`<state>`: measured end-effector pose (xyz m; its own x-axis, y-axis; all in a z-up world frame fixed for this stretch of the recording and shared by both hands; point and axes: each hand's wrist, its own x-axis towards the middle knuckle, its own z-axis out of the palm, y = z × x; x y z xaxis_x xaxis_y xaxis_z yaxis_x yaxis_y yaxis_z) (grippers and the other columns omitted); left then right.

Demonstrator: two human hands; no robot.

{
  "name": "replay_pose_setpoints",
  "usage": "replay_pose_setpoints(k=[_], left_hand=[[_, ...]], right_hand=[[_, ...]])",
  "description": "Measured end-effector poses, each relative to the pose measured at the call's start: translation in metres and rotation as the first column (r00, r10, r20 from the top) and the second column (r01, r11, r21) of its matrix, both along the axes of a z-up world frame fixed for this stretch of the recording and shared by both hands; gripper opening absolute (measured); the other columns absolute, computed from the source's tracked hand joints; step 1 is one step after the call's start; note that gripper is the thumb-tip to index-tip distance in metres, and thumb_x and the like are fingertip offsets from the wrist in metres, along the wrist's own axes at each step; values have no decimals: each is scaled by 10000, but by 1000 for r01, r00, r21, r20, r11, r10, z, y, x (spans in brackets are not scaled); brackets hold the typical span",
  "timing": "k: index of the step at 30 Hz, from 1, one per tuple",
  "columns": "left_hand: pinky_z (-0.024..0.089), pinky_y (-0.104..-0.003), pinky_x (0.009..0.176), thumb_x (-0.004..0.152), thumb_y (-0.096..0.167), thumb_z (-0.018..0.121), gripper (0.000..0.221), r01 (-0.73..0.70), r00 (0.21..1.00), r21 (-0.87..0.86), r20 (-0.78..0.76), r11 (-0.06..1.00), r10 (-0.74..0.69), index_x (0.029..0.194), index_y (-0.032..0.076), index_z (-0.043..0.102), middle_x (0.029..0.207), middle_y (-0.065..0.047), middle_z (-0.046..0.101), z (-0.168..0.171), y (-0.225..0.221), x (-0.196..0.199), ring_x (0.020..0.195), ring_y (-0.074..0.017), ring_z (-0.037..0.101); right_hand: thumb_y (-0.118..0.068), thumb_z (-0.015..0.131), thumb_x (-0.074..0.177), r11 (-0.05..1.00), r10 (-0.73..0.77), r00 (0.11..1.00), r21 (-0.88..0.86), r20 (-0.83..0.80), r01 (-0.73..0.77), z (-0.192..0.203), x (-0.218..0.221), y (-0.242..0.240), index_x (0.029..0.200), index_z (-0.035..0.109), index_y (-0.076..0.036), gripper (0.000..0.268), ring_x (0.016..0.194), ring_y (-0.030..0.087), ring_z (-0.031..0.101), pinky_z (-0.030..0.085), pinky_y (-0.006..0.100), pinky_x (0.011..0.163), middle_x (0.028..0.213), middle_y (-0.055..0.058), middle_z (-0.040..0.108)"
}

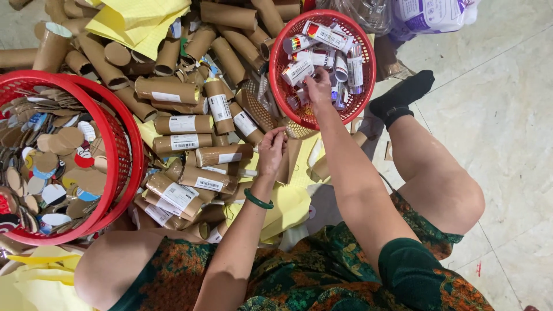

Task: The recorder is wrapping small cylindrical items in yellow paper and applying labels.

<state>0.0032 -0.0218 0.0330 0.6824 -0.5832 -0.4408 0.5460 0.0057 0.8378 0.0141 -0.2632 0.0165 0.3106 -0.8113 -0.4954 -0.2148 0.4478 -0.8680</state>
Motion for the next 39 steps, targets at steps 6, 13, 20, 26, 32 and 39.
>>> replay_pose_setpoints(k=[6, 13, 20, 26, 32, 39], left_hand=[[489, -189, 630, 1024, 162, 608, 219, -37, 999, 61, 41, 997, 35, 1195, 64, 702, 879, 24, 663, 2, -3, 5, 703, -42, 562], [490, -202, 649, 1029, 177, 615, 237, -39, 999, -1, 20, 999, 39, 1205, 39, 696, 903, 18, 663, -2, -10, 4, 735, -46, 567], [534, -263, 806, 982, 176, 677, 273, 30, 995, -213, -89, 977, -50, 1208, 24, 656, 1028, -11, 702, 49, -19, 2, 914, -99, 650], [557, -303, 834, 940, 68, 732, 211, -67, 993, -306, -115, 950, 33, 1132, -11, 693, 1041, -64, 736, 50, -17, -1, 921, -151, 692], [586, -291, 847, 933, 38, 729, 162, 144, 989, -280, 55, 949, -134, 1089, -7, 737, 1044, -82, 764, 67, -7, 9, 918, -135, 718], [603, -295, 807, 914, 53, 745, 207, 199, 979, -239, 92, 950, -182, 1112, -1, 718, 1030, -78, 768, 82, 0, 11, 883, -136, 728]], right_hand=[[-84, 771, 832, 955, 164, 983, -238, -79, -178, -51, -6, -6, 1204, 635, -51, 397, 666, 155, 684, 538, 291, 542, 883, 88, 734], [-116, 791, 856, 889, 253, 961, -366, -113, -277, 11, -32, 24, 940, 708, -14, 156, 696, 122, 707, 571, 267, 570, 829, 46, 737], [-63, 728, 953, 974, 221, 878, -135, 425, -180, 73, -80, 125, 1012, 649, -40, 101, 745, 110, 651, 550, 259, 653, 883, 43, 695], [-89, 701, 971, 974, 224, 849, -69, 478, -218, 79, -122, 146, 1044, 661, -34, 100, 768, 115, 663, 565, 269, 690, 902, 31, 698], [-100, 708, 981, 974, 213, 865, -25, 454, -227, 106, -141, 134, 1072, 667, -26, 124, 766, 140, 684, 567, 290, 681, 913, 59, 718], [-116, 680, 979, 937, 340, 843, -72, 415, -343, 112, -146, 133, 1062, 657, -24, 127, 810, 167, 735, 597, 297, 713, 933, 102, 757]])
